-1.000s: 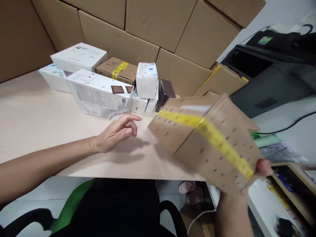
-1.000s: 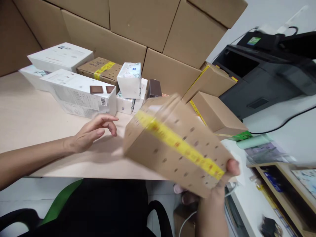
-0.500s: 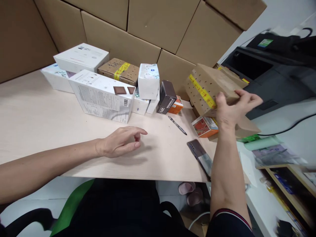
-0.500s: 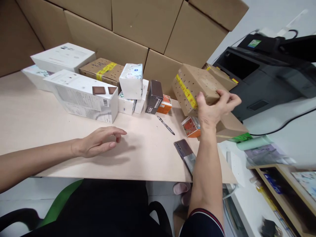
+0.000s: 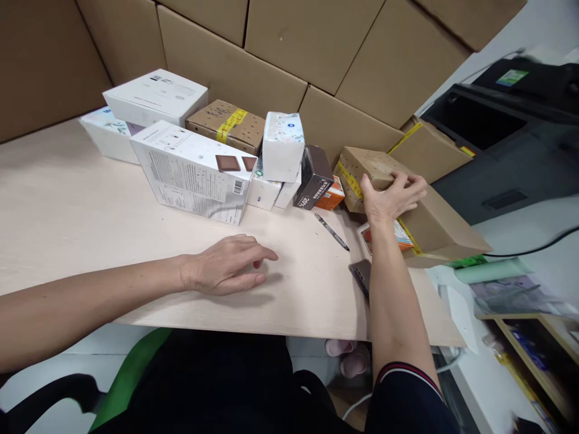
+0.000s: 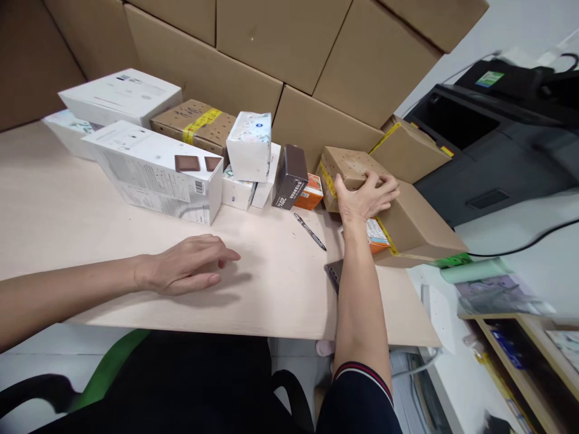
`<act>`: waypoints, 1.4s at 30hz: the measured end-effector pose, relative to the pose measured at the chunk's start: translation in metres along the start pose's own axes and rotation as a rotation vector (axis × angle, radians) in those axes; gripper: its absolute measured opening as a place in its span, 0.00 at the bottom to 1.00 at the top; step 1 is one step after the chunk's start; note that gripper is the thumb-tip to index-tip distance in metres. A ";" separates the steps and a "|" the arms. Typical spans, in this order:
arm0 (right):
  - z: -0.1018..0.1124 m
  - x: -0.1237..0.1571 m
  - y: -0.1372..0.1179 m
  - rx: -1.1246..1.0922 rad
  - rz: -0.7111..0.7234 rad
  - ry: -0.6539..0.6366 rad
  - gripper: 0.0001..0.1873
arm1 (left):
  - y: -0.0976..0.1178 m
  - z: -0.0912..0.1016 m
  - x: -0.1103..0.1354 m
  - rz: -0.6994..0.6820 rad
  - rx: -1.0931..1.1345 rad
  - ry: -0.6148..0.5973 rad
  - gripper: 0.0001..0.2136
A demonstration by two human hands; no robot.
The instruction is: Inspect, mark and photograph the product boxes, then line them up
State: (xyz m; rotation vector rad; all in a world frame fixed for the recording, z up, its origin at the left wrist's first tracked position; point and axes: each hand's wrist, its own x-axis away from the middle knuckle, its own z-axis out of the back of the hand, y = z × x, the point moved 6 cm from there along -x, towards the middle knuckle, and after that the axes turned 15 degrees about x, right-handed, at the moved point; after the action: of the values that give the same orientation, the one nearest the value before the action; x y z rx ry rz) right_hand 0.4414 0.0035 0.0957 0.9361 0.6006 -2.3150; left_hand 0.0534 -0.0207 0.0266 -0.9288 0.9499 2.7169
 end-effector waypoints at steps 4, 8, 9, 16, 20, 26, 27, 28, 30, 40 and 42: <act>-0.007 -0.001 -0.007 0.024 -0.004 0.002 0.30 | 0.001 0.000 -0.001 -0.002 -0.011 -0.029 0.15; -0.012 -0.002 -0.011 0.031 0.019 0.004 0.31 | 0.002 -0.001 -0.001 0.002 -0.016 -0.051 0.15; -0.013 -0.003 -0.011 0.034 0.021 0.003 0.31 | 0.002 -0.001 -0.001 0.002 -0.018 -0.058 0.14; -0.021 -0.005 -0.002 0.003 0.021 -0.034 0.31 | 0.006 -0.001 -0.003 -0.034 -0.037 -0.071 0.14; -0.029 0.011 0.006 -0.018 0.003 -0.121 0.30 | 0.006 -0.002 -0.004 -0.043 -0.041 -0.080 0.13; -0.023 0.023 0.024 -0.008 0.077 -0.349 0.35 | 0.005 -0.003 -0.002 -0.028 -0.053 -0.104 0.14; -0.017 0.022 0.030 0.013 0.116 -0.361 0.36 | 0.004 -0.003 -0.002 -0.025 -0.053 -0.107 0.14; -0.010 0.021 0.039 0.050 0.144 -0.364 0.37 | 0.004 -0.003 -0.001 -0.022 -0.054 -0.111 0.14; 0.001 0.021 0.060 0.184 0.155 -0.397 0.36 | 0.003 -0.003 -0.001 -0.021 -0.061 -0.119 0.14; -0.002 0.040 0.112 0.509 0.065 -0.670 0.41 | -0.005 -0.008 0.000 0.002 -0.080 -0.133 0.15; -0.002 0.040 0.113 0.482 0.048 -0.713 0.39 | -0.007 -0.009 0.001 0.021 -0.083 -0.146 0.15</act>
State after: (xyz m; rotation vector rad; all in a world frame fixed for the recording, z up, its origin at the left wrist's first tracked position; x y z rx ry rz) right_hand 0.4917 -0.0922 0.0441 0.2432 -0.2800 -2.5623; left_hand 0.0591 -0.0202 0.0169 -0.7250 0.8298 2.8149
